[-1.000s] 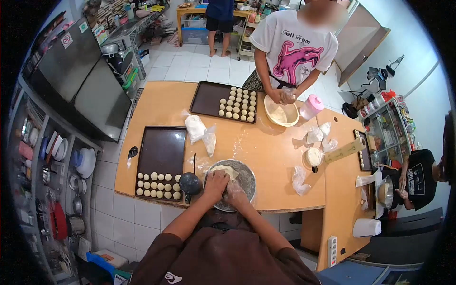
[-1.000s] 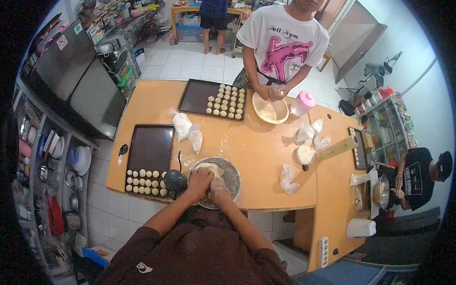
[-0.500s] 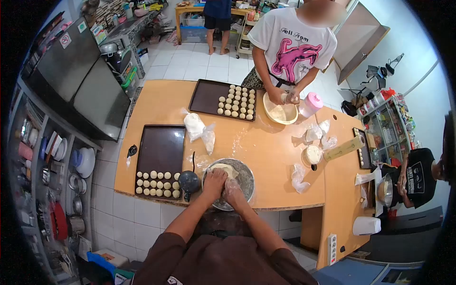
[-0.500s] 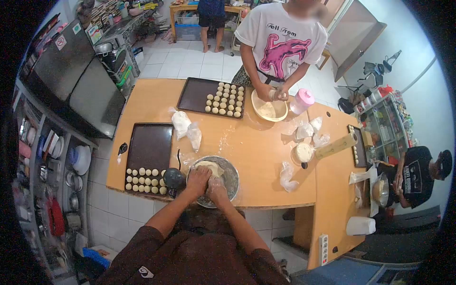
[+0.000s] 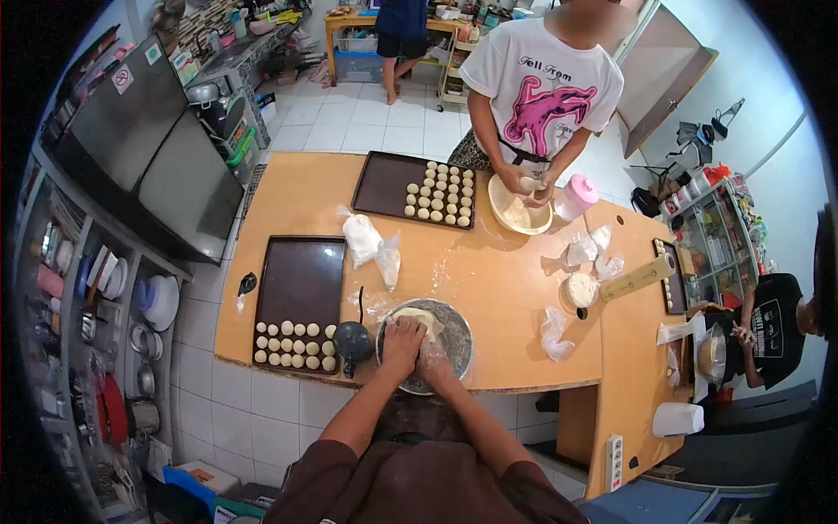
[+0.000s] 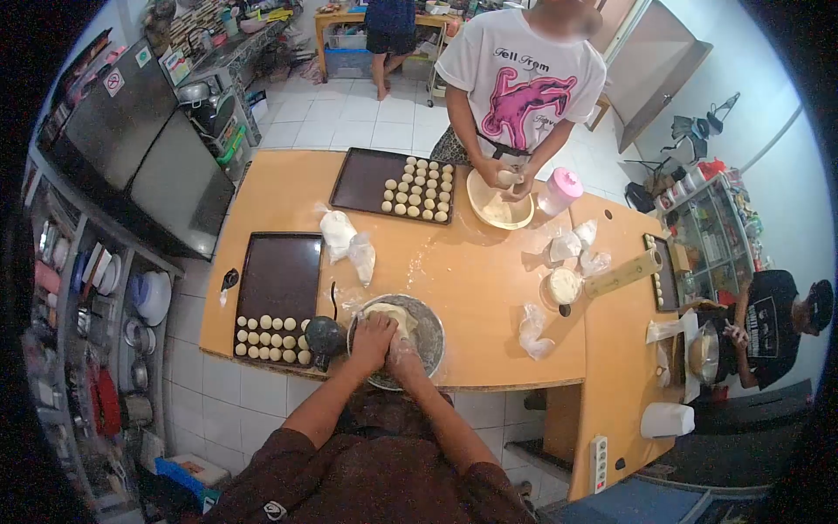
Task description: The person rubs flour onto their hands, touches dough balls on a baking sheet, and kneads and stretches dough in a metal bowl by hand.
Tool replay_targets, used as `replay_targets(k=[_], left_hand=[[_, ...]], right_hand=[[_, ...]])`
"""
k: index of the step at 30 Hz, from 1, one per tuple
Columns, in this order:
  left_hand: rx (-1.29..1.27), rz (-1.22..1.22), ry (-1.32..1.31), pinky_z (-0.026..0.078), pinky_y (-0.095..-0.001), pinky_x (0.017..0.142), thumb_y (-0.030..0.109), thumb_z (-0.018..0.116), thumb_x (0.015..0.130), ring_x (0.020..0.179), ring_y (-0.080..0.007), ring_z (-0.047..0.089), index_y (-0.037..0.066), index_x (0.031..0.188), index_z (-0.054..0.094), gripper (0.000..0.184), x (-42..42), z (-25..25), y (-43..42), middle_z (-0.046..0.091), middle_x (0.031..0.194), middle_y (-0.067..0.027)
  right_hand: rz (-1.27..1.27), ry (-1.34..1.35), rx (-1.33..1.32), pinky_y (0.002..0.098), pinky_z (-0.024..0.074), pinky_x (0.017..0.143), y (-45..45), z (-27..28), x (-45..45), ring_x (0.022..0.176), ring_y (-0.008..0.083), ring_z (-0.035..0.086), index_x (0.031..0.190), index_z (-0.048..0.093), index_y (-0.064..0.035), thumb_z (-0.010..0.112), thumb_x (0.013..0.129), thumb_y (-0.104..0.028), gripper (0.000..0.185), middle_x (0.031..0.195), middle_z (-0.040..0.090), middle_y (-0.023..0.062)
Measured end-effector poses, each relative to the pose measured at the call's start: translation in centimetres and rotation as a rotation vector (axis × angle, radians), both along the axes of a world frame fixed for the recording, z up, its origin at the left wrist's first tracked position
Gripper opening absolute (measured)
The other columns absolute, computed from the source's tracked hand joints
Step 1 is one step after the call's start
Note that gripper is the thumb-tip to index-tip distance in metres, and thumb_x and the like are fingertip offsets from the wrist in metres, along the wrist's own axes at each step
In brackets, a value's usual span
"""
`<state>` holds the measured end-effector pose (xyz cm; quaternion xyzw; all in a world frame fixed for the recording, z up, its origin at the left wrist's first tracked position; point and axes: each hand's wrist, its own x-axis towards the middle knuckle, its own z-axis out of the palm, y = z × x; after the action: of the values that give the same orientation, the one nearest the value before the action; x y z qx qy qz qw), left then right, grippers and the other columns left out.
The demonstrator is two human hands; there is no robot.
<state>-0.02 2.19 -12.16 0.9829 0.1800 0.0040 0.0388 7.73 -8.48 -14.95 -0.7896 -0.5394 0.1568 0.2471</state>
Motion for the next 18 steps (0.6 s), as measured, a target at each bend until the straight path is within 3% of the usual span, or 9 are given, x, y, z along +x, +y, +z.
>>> replay_targets(k=[1,4,6,7,10,13,16,18], left_hand=[[0.009,0.013,0.011,0.033,-0.0506,0.102,0.022,0.070,0.074,0.122,-0.0283,0.042,0.016,0.121,0.051,0.051,0.2,-0.2,-0.1,0.049,0.121,-0.0074],[0.015,0.028,-0.009,0.034,-0.0499,0.100,0.020,0.071,0.072,0.121,-0.0287,0.043,0.015,0.122,0.050,0.054,1.0,-0.6,-0.1,0.050,0.120,-0.0080],[-0.012,-0.004,-0.069,0.039,-0.0475,0.094,0.016,0.073,0.070,0.117,-0.0296,0.046,0.013,0.124,0.050,0.059,0.9,-1.0,0.2,0.053,0.119,-0.0096],[-0.019,0.006,-0.050,0.037,-0.0482,0.097,0.016,0.073,0.070,0.119,-0.0291,0.045,0.014,0.123,0.050,0.058,0.6,-0.9,0.1,0.052,0.120,-0.0088],[-0.051,0.031,0.012,0.032,-0.0492,0.103,0.016,0.073,0.070,0.122,-0.0279,0.042,0.016,0.122,0.049,0.058,0.3,0.5,-0.1,0.049,0.122,-0.0073],[-0.105,0.060,0.066,0.033,-0.0480,0.102,0.014,0.074,0.069,0.123,-0.0277,0.042,0.017,0.122,0.049,0.059,0.2,1.5,0.3,0.050,0.123,-0.0075],[-0.104,0.065,0.031,0.035,-0.0467,0.100,0.013,0.075,0.067,0.123,-0.0274,0.042,0.017,0.122,0.049,0.061,0.7,1.3,0.4,0.050,0.124,-0.0076],[-0.025,0.028,0.006,0.036,-0.0459,0.098,0.013,0.077,0.066,0.124,-0.0273,0.042,0.018,0.122,0.049,0.064,0.1,-0.4,-0.1,0.049,0.124,-0.0075]], right_hand=[[-0.013,0.023,0.088,0.0543,0.0507,0.072,-0.1,-0.3,0.1,0.077,0.0471,0.061,0.111,0.054,0.0075,0.057,0.079,-0.003,0.033,0.086,0.062,0.0297],[-0.065,0.173,0.048,0.0565,0.0481,0.080,0.1,-1.1,0.6,0.086,0.0489,0.061,0.114,0.054,0.0053,0.056,0.082,-0.007,0.034,0.093,0.062,0.0316],[0.105,0.016,-0.015,0.0567,0.0463,0.085,-0.2,-3.8,2.0,0.095,0.0494,0.059,0.119,0.054,0.0028,0.055,0.087,-0.016,0.037,0.101,0.061,0.0322],[0.111,0.032,-0.055,0.0566,0.0454,0.088,-0.7,-3.9,1.9,0.098,0.0494,0.058,0.120,0.054,0.0018,0.054,0.089,-0.020,0.038,0.105,0.061,0.0323],[-0.021,0.231,-0.173,0.0558,0.0428,0.094,-1.5,-0.9,2.2,0.108,0.0489,0.056,0.125,0.054,-0.0011,0.052,0.094,-0.033,0.044,0.113,0.059,0.0323],[0.079,0.166,-0.154,0.0538,0.0445,0.094,-2.3,-0.3,2.5,0.107,0.0489,0.057,0.126,0.054,-0.0022,0.052,0.095,-0.038,0.048,0.113,0.059,0.0322],[0.171,0.021,-0.152,0.0534,0.0472,0.088,-2.5,0.7,2.6,0.095,0.0474,0.061,0.129,0.050,-0.0001,0.056,0.091,-0.027,0.047,0.108,0.062,0.0293],[0.098,0.076,-0.065,0.0519,0.0483,0.085,-2.6,0.4,1.6,0.094,0.0465,0.061,0.126,0.050,0.0020,0.062,0.087,-0.025,0.049,0.105,0.062,0.0287]])
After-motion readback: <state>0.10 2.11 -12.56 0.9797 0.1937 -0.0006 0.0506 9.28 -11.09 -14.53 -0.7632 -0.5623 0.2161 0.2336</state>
